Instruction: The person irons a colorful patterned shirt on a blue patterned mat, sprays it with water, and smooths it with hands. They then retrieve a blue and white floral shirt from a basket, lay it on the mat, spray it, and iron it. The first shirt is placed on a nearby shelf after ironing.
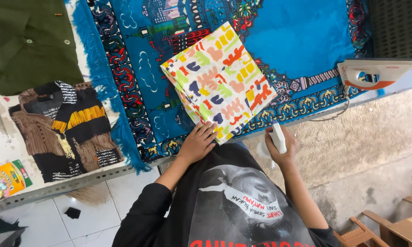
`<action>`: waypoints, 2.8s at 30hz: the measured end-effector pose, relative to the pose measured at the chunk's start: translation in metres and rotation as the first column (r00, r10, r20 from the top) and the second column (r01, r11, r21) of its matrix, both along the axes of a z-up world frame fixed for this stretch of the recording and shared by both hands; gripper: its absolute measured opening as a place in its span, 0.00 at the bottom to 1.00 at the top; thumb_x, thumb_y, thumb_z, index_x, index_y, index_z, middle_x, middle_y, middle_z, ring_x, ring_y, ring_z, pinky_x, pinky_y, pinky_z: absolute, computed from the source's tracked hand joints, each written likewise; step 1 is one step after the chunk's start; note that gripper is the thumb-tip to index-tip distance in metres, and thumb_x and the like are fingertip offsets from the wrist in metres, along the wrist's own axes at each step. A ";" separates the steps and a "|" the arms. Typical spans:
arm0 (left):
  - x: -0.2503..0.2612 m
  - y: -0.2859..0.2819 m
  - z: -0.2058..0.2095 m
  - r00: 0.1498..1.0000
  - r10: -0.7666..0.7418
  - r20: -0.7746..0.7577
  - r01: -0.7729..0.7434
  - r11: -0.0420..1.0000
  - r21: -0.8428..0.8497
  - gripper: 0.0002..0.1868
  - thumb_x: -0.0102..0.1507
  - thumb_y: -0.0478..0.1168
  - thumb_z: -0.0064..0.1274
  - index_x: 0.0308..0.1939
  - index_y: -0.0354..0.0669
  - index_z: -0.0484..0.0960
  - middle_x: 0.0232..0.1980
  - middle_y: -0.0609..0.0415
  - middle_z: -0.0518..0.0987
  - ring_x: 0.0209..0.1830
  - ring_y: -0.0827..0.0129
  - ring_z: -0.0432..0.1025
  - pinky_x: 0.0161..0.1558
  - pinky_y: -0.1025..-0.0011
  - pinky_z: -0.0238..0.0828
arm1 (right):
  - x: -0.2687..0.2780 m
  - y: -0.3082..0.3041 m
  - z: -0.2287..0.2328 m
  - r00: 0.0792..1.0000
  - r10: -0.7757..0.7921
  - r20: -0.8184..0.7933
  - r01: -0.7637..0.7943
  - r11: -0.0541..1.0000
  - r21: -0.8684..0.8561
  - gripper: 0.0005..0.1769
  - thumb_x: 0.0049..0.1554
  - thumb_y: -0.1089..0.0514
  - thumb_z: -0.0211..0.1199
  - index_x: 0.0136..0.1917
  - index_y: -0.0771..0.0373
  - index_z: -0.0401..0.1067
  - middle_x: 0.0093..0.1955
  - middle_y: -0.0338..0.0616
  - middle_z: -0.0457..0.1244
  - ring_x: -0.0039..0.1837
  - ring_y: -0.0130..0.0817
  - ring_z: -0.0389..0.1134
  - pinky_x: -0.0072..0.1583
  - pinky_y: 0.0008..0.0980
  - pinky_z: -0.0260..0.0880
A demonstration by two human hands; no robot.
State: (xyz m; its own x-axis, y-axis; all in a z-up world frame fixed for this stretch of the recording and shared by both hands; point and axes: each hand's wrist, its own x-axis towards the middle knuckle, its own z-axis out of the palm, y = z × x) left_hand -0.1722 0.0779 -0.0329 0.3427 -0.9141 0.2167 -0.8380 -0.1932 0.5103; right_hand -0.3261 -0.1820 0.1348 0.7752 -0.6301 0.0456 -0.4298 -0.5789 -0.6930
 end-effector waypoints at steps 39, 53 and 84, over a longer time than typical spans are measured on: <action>-0.095 -0.078 0.027 -0.180 0.809 -0.560 -0.748 0.257 0.612 0.14 0.57 0.43 0.66 0.43 0.45 0.81 0.41 0.56 0.86 0.41 0.69 0.81 0.44 0.70 0.77 | 0.108 -0.332 -0.100 0.984 -0.086 0.155 0.087 0.996 0.002 0.66 0.63 0.46 0.86 0.83 0.58 0.30 0.85 0.58 0.45 0.83 0.59 0.50 0.74 0.57 0.57; -0.112 -0.092 0.022 -0.146 0.810 -0.568 -0.871 0.167 0.461 0.18 0.63 0.54 0.57 0.42 0.44 0.85 0.46 0.53 0.79 0.43 0.67 0.78 0.43 0.67 0.77 | -0.100 -0.287 -0.108 0.741 -0.531 0.410 0.629 0.763 -0.149 0.42 0.51 0.78 0.63 0.71 0.61 0.46 0.68 0.53 0.41 0.67 0.50 0.47 0.69 0.55 0.54; -0.107 -0.069 -0.023 -0.242 0.631 -0.737 -0.782 0.322 0.533 0.19 0.59 0.48 0.66 0.46 0.39 0.88 0.38 0.45 0.84 0.41 0.61 0.79 0.38 0.68 0.77 | -0.058 -0.207 -0.078 0.982 0.166 -0.088 -0.110 0.888 0.446 0.23 0.64 0.55 0.65 0.67 0.67 0.65 0.40 0.57 0.64 0.34 0.44 0.68 0.38 0.38 0.69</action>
